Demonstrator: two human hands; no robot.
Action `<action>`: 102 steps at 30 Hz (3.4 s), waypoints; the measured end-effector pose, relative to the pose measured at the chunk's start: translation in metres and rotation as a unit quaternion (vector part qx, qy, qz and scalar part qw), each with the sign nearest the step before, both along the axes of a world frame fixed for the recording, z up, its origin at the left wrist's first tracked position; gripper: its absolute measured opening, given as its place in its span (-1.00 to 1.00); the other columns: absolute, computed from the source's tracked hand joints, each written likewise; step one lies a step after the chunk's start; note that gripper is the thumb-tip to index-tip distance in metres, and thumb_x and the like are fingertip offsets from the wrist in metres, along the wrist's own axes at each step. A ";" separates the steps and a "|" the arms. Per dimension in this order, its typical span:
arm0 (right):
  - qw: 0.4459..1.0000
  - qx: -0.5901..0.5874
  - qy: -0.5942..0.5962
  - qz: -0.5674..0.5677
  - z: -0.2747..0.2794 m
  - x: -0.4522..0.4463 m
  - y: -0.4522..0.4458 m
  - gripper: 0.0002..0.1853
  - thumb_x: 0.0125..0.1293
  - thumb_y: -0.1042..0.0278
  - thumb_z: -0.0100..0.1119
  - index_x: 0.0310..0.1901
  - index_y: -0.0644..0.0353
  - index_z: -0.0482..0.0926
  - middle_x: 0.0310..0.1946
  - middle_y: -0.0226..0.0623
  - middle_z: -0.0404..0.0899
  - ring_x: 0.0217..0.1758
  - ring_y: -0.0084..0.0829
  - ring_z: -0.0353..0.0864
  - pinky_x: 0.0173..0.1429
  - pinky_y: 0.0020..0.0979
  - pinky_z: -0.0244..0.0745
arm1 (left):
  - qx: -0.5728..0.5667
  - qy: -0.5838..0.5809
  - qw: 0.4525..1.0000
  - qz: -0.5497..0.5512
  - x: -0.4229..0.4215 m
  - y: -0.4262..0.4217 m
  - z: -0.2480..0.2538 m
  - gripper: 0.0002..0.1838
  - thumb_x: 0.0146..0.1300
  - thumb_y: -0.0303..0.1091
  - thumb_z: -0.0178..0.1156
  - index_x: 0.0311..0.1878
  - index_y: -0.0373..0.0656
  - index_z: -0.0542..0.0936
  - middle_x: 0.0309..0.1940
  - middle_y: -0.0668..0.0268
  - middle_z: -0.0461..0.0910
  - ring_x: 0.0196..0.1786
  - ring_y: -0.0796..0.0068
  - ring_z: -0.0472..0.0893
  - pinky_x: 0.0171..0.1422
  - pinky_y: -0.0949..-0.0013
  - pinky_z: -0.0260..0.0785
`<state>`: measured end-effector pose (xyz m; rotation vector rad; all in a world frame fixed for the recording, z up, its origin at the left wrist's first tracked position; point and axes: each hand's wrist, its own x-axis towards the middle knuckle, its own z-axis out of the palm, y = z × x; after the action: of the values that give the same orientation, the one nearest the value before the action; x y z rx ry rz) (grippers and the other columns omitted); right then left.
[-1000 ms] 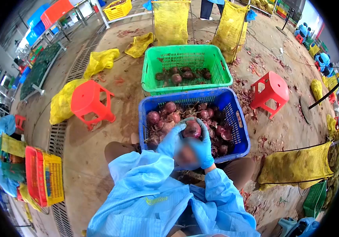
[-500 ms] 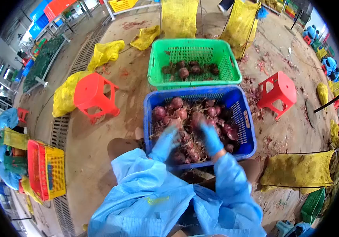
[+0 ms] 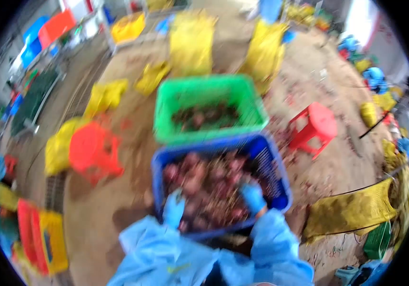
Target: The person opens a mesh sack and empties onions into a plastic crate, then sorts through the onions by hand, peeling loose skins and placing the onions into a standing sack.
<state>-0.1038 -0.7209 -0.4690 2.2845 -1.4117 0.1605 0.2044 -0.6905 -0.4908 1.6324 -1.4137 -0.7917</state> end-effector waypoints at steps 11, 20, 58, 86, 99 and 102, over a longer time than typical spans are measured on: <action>0.611 0.374 -0.676 -0.171 -0.048 0.046 0.073 -0.65 0.26 0.38 0.01 0.08 0.25 0.47 -0.08 -0.29 0.56 -0.06 -0.53 0.50 0.05 -0.52 0.39 | 0.252 -0.378 0.884 -0.109 -0.048 -0.110 -0.066 -0.33 -0.09 -0.03 0.30 0.12 -0.04 0.35 0.06 0.07 0.36 0.12 -0.03 0.35 0.06 0.05 0.36; 0.464 0.389 -0.787 -0.115 -0.046 0.053 0.060 -0.62 0.31 0.33 0.01 0.12 0.26 0.41 -0.07 -0.27 0.55 -0.04 -0.46 0.53 0.09 -0.46 0.42 | 0.029 -0.084 0.992 -0.088 -0.032 -0.082 -0.038 -0.36 -0.34 -0.21 0.47 -0.09 -0.21 0.50 -0.12 0.02 0.49 -0.08 0.07 0.52 0.05 0.19 0.38; 0.252 0.326 -0.905 0.107 0.007 0.097 0.020 -0.39 0.32 0.06 0.01 0.30 0.15 0.10 0.10 -0.24 0.34 0.11 -0.34 0.42 0.11 -0.21 0.44 | 0.099 0.386 0.874 -0.278 -0.083 -0.026 0.066 -0.38 0.25 -0.33 0.14 0.32 -0.20 0.13 0.12 0.27 0.30 0.13 0.46 0.34 0.24 0.45 0.21; 0.657 0.154 -0.733 0.089 0.048 0.092 0.034 -0.24 0.17 0.45 0.12 0.37 0.21 -0.04 0.33 -0.17 0.05 0.39 -0.34 0.01 0.44 -0.37 -0.11 | 0.117 0.325 0.877 -0.334 -0.088 -0.045 0.074 -0.51 0.27 -0.21 0.03 0.19 -0.28 0.30 0.09 0.17 0.41 0.10 0.38 0.43 0.19 0.37 0.27; 0.472 0.290 -0.828 0.088 0.091 0.089 0.051 -0.22 0.16 0.27 0.25 0.35 0.17 0.05 0.30 -0.31 0.14 0.34 -0.40 0.13 0.38 -0.37 0.08 | 0.131 0.471 0.834 -0.256 -0.087 -0.027 0.081 -0.57 0.30 -0.33 0.01 0.21 -0.22 0.31 0.05 0.28 0.42 0.09 0.45 0.43 0.22 0.41 0.26; 0.470 0.290 -0.827 0.103 0.093 0.087 0.044 -0.27 0.21 0.41 0.18 0.36 0.17 0.03 0.27 -0.29 0.17 0.31 -0.41 0.19 0.33 -0.38 0.17 | 0.103 0.461 0.810 -0.349 -0.085 -0.043 0.072 -0.61 0.34 -0.15 -0.04 0.13 -0.16 0.38 -0.06 0.38 0.48 -0.02 0.57 0.47 0.08 0.44 0.35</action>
<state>-0.0165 -0.6766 -0.3764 2.4106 -1.8751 3.0835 0.1199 -0.7334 -0.4189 0.5679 -1.1561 -1.8933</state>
